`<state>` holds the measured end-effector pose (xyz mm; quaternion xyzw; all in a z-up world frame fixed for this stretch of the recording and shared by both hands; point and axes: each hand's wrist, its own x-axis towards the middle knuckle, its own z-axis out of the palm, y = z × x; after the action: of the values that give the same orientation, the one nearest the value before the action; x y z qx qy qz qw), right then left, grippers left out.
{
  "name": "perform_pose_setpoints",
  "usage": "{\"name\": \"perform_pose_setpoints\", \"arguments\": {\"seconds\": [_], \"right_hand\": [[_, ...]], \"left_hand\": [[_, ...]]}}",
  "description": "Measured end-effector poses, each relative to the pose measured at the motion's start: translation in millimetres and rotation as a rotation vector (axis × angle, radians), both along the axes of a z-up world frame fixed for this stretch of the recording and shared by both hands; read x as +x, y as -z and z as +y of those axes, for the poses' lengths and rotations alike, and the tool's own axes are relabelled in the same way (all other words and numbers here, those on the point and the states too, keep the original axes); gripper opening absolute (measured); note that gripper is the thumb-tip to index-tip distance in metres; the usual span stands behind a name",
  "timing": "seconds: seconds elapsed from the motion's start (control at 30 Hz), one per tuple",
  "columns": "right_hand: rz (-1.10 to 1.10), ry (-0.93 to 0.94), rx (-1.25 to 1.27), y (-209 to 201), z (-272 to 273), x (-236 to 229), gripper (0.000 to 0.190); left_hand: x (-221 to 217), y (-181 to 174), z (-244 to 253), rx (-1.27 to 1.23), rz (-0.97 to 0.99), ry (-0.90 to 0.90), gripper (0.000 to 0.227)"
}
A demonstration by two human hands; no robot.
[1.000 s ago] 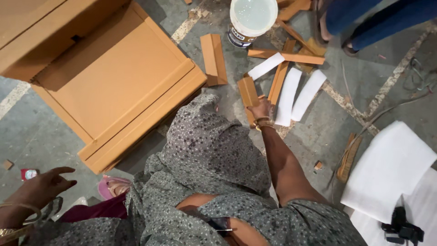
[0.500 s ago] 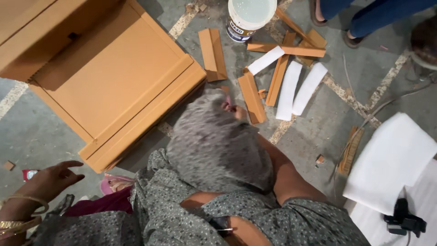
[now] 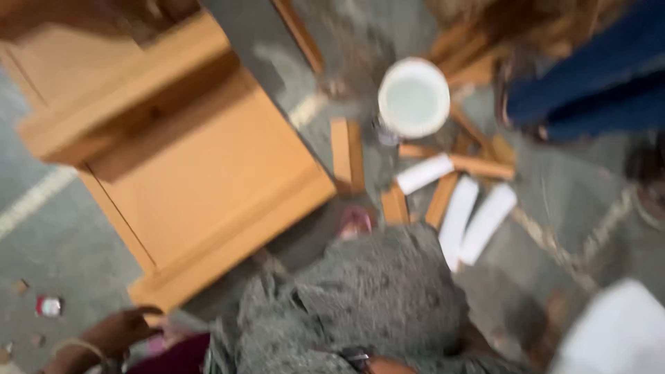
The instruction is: The person sits on the floor and applies a white substance from a bucket onto small wooden strips using a foam applicator. They then attach these strips to a larger wooden furniture frame, pressing them into place to assemble the piece.
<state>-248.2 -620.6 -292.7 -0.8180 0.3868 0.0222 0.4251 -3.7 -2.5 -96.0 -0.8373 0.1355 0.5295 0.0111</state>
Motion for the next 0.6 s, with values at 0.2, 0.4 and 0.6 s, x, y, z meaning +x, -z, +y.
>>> {"name": "perform_pose_setpoints", "arguments": {"seconds": [0.2,0.4,0.6], "right_hand": [[-0.018,0.048,0.025,-16.6,20.9,16.9,0.041],[0.017,0.013,0.043,-9.0,66.1,-14.7,0.045],[0.017,-0.018,0.025,-10.6,54.4,-22.4,0.050]], "left_hand": [[28.8,-25.4,-49.6,-0.131,-0.057,0.044,0.048],[28.5,-81.8,-75.6,-0.208,-0.095,0.007,0.050],[12.0,-107.6,-47.3,-0.118,-0.145,0.044,0.051]]}}
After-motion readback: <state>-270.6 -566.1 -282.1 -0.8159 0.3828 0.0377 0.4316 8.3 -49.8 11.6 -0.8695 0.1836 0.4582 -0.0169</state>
